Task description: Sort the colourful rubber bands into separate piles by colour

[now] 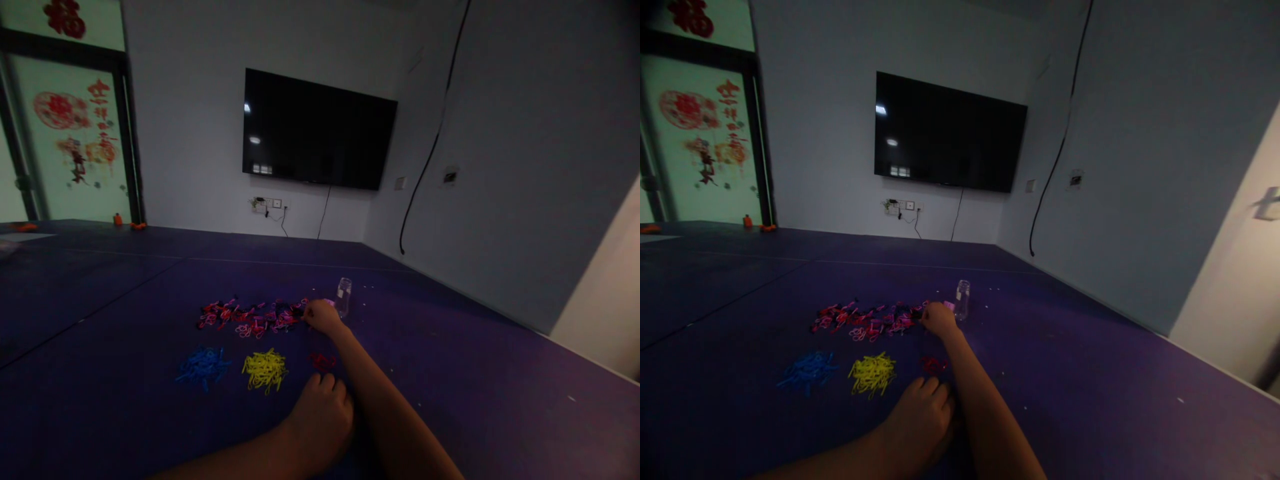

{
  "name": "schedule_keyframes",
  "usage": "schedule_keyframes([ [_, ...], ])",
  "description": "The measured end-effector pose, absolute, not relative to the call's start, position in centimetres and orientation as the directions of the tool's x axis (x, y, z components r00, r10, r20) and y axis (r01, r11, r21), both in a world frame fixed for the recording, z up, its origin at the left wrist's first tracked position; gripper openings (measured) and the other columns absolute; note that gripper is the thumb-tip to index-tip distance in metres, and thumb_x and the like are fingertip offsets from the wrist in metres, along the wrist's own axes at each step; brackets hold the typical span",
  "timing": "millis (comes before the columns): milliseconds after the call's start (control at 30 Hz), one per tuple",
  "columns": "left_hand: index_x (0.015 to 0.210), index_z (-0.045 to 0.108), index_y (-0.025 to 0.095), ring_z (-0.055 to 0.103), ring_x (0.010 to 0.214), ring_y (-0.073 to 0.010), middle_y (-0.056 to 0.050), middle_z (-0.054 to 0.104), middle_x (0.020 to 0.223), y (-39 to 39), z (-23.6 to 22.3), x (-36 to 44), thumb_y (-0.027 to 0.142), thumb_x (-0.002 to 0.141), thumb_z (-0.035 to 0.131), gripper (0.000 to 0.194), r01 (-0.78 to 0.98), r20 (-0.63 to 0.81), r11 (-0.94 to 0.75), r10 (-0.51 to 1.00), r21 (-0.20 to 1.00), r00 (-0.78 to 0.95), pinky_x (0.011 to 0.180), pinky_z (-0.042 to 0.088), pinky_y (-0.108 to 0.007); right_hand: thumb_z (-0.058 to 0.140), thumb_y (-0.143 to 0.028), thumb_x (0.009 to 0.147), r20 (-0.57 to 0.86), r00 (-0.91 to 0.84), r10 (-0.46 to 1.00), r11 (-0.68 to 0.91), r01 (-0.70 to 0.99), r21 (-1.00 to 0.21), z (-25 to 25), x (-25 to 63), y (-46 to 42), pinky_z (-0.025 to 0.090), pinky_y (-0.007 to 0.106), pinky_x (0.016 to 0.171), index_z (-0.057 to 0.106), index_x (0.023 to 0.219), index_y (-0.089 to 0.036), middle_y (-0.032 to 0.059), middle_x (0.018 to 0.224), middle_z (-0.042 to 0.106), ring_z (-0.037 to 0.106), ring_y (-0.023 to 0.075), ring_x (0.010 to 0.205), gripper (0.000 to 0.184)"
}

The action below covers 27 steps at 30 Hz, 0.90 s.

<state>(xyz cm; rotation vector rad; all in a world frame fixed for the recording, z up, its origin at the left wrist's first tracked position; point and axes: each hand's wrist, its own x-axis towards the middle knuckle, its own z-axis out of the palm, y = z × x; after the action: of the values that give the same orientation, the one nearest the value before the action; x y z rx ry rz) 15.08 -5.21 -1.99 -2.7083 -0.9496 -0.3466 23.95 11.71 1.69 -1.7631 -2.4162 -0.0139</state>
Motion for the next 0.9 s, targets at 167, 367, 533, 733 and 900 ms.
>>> schedule_keyframes([
  [167,0.087,0.059,0.014,0.052,0.080,-0.0223,-0.010,0.060,0.087,-5.0,-2.2,15.0,0.025,0.089,0.043,0.020,0.634,0.291,-0.760,0.579,-0.143,0.761,0.061,0.036,-0.034,0.052,-0.024,0.085,0.126,-0.309,0.943,0.319,0.945,-0.065,1.6,23.5,11.3,0.041,0.024,0.073,0.067,0.097,-0.016,0.0113,0.106,0.067,0.061,0.0218,0.098,0.021],
  [367,0.091,0.062,0.013,0.054,0.082,-0.0234,-0.010,0.062,0.090,-4.9,-2.6,15.2,0.028,0.090,0.042,0.025,0.653,0.278,-0.746,0.604,-0.132,0.747,0.065,0.040,-0.036,0.050,-0.021,0.083,0.105,-0.299,0.949,0.309,0.945,-0.102,3.3,24.3,11.7,0.042,0.023,0.072,0.068,0.098,-0.018,0.0100,0.104,0.068,0.061,0.0204,0.097,0.023],
  [533,0.103,0.062,0.010,0.055,0.094,-0.0281,-0.014,0.062,0.104,-5.2,-2.2,15.5,0.033,0.091,0.040,0.034,0.747,0.308,-0.664,0.702,-0.044,0.642,0.077,0.043,-0.042,0.060,-0.022,0.076,-0.026,-0.334,0.942,0.326,0.932,-0.157,5.1,26.1,12.0,0.041,0.018,0.060,0.072,0.084,-0.017,0.0048,0.083,0.071,0.063,0.0143,0.076,0.015],
  [733,0.129,0.049,0.009,0.040,0.119,-0.0421,-0.019,0.039,0.140,-5.6,-1.7,15.2,0.045,0.088,0.039,0.055,0.876,0.290,-0.472,0.856,0.101,0.428,0.091,0.037,-0.055,0.074,-0.030,0.062,-0.443,-0.350,0.825,0.215,0.920,-0.327,5.7,27.3,11.0,0.037,0.018,0.047,0.071,0.069,-0.014,-0.0057,0.047,0.052,0.044,0.0065,0.044,0.018],
  [900,0.137,0.042,0.018,0.028,0.129,-0.0454,-0.011,0.028,0.148,-5.4,-2.2,15.0,0.051,0.088,0.035,0.059,0.883,0.247,-0.434,0.889,0.179,0.387,0.098,0.028,-0.061,0.073,-0.029,0.061,-0.424,-0.360,0.831,0.172,0.891,-0.419,5.8,27.5,11.1,0.037,0.018,0.046,0.071,0.067,-0.013,-0.0043,0.051,0.055,0.045,0.0059,0.044,0.017],
])
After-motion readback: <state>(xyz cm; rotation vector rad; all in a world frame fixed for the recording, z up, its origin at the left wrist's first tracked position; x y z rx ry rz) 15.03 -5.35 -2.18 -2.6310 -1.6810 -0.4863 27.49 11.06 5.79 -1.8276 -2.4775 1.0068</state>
